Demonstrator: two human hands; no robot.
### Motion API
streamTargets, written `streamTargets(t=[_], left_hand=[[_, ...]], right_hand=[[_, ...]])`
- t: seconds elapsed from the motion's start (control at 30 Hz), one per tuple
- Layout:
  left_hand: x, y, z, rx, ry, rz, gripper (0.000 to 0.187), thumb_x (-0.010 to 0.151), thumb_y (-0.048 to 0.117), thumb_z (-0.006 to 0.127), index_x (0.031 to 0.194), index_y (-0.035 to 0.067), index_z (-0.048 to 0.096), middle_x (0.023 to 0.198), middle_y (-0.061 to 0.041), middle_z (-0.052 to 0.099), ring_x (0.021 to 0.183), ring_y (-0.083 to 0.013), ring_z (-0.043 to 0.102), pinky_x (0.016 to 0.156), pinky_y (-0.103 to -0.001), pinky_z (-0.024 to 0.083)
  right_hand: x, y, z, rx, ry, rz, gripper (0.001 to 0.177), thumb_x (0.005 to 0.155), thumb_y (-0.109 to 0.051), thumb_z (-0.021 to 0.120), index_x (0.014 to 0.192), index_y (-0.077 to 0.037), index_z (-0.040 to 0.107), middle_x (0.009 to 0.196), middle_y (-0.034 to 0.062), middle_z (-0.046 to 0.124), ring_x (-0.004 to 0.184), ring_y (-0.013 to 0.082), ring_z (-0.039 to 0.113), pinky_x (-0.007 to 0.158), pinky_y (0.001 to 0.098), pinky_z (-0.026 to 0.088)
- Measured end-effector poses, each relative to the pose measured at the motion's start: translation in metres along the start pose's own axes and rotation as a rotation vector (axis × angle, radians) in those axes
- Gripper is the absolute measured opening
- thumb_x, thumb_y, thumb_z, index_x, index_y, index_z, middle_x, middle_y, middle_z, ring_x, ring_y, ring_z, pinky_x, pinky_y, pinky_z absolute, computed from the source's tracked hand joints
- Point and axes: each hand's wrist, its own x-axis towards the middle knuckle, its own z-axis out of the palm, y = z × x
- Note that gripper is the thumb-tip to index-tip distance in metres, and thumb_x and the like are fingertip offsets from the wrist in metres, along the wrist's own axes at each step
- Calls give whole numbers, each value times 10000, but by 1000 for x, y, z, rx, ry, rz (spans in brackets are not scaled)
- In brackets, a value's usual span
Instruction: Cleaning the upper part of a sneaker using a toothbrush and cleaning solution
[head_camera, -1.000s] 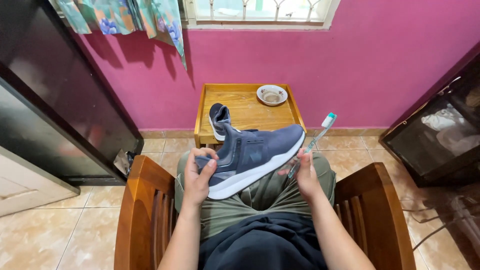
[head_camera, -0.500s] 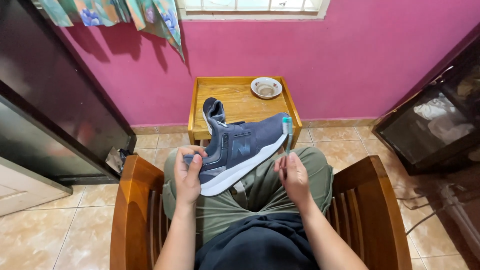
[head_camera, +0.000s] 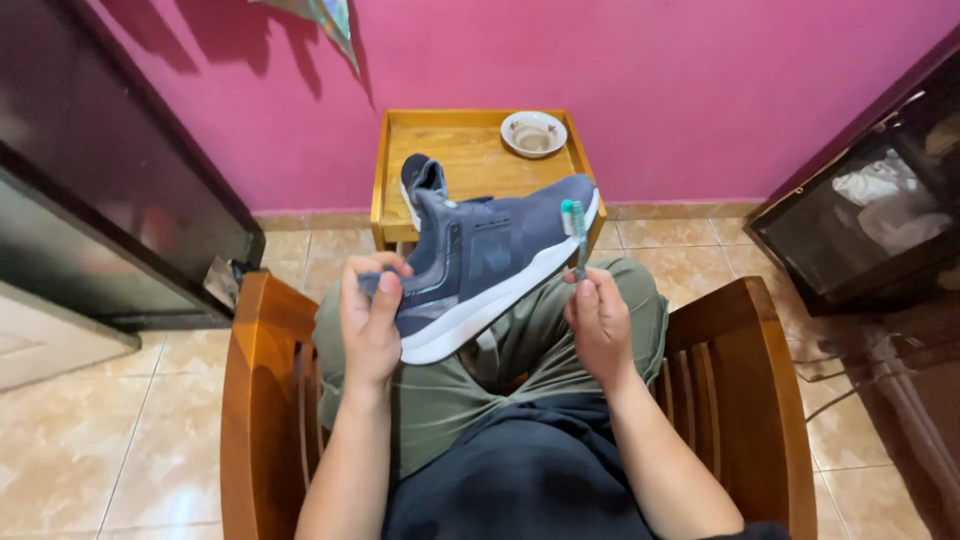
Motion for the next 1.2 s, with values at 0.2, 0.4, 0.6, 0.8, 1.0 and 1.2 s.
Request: streamTargets(t=[0.2,0.4,0.6,0.8,1.0,1.2], left_hand=[[16,14,-3,42,-17,52,317,1044,374,617,958,104,474,979,-117,627,943,-160,531,894,-293,401],[24,15,-2,57,-68,91,303,1044,338,638,944,93,488,957,-124,642,934,-161,547,892,-298,420],[24,47,1,99,-152,114,305,1051,326,619,943,83,469,970,-134,634,959,-192,559,934,-339,433],[19,52,9,49,-139,123,328,1059,377,594,946,103,454,984,-119,631,971,-185,557,937,-330,426],[14,29,10,-33,-93,115,324,1075,393,555,956,110,451,975,-110,620,950,-153,535,908,-292,410],[19,21,11,-8,-108,164,348,1064,386,579,919,94,458,916,-117,602,892,-169,551,870,-299,432]], right_hand=[[-1,0,-4,-376,17,-57,135,1007,-164,624,1114,-122,695,743,185,694,731,420,685,691,482,541],[-3,-8,-4,-338,-82,69,114,1008,-244,634,1075,-211,721,752,84,731,717,312,692,750,444,550],[-6,3,-7,-118,-25,89,247,1084,-278,479,1253,-124,571,565,31,566,556,170,550,650,367,520],[-1,9,-8,191,-163,-20,378,1130,-305,281,1262,-30,505,527,12,443,449,127,448,489,239,418],[2,8,-17,151,-155,-40,327,1127,-315,286,1257,-52,432,561,34,420,443,125,420,465,225,383],[0,9,-14,137,-176,-51,310,1131,-270,318,1212,-33,500,543,37,456,419,124,436,437,226,385]])
